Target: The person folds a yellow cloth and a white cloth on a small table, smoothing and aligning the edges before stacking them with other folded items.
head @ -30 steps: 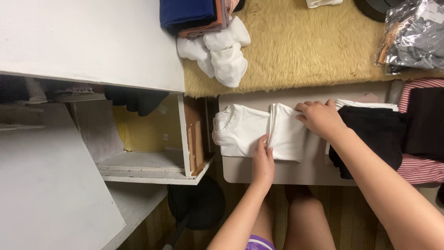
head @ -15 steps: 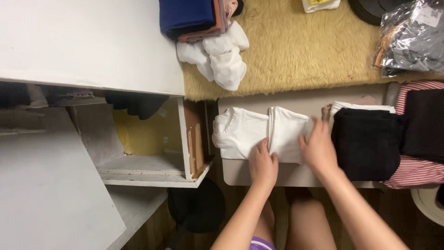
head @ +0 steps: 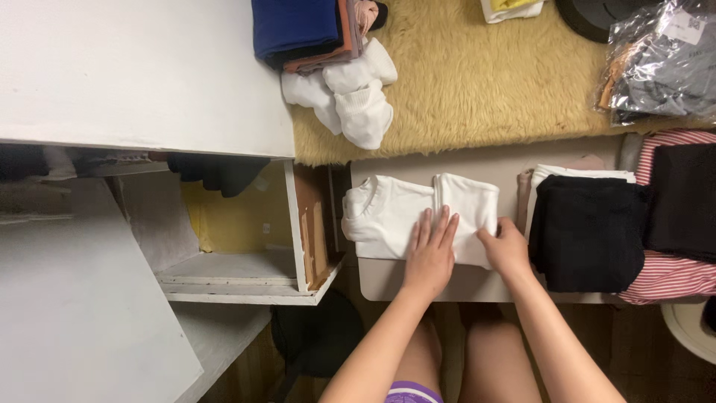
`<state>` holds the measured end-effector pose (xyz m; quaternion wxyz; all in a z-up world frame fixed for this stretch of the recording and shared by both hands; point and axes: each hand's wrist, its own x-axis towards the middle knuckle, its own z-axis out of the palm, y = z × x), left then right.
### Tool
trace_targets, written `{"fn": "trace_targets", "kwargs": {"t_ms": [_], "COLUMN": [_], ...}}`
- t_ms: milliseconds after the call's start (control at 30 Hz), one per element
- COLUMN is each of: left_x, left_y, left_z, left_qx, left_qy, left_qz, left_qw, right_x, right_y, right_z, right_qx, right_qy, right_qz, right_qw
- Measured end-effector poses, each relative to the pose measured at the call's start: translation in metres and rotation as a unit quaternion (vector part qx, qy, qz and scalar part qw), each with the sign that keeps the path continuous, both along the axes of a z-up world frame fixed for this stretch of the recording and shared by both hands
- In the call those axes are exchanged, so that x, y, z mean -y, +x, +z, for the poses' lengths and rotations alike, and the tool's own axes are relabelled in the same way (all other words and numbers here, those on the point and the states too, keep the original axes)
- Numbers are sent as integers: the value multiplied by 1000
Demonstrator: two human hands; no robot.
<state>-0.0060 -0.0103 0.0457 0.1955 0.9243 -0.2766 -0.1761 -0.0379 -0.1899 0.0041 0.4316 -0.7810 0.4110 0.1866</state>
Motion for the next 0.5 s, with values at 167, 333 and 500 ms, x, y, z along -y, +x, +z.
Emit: {"fn": "trace_targets", "kwargs": {"t_ms": [167,333,500], "left_x": [10,20,29], "left_y": [-2,-9,-10], "left_z": [-14,-8,5], "left_qx": [-4,-24,-107], "left_qy": [-66,-99,-170], "left_qz": [-17,-30,-30], "left_qw": [998,994,979], "right_x": [-2,-10,-18], "right_y": [-7,-10,-8], "right_z": [39,92,122], "right_qx": [36,70,88], "right_qy": [-50,-93,-142], "right_qz": [1,-6,-11], "right_qw": [998,993,986]}}
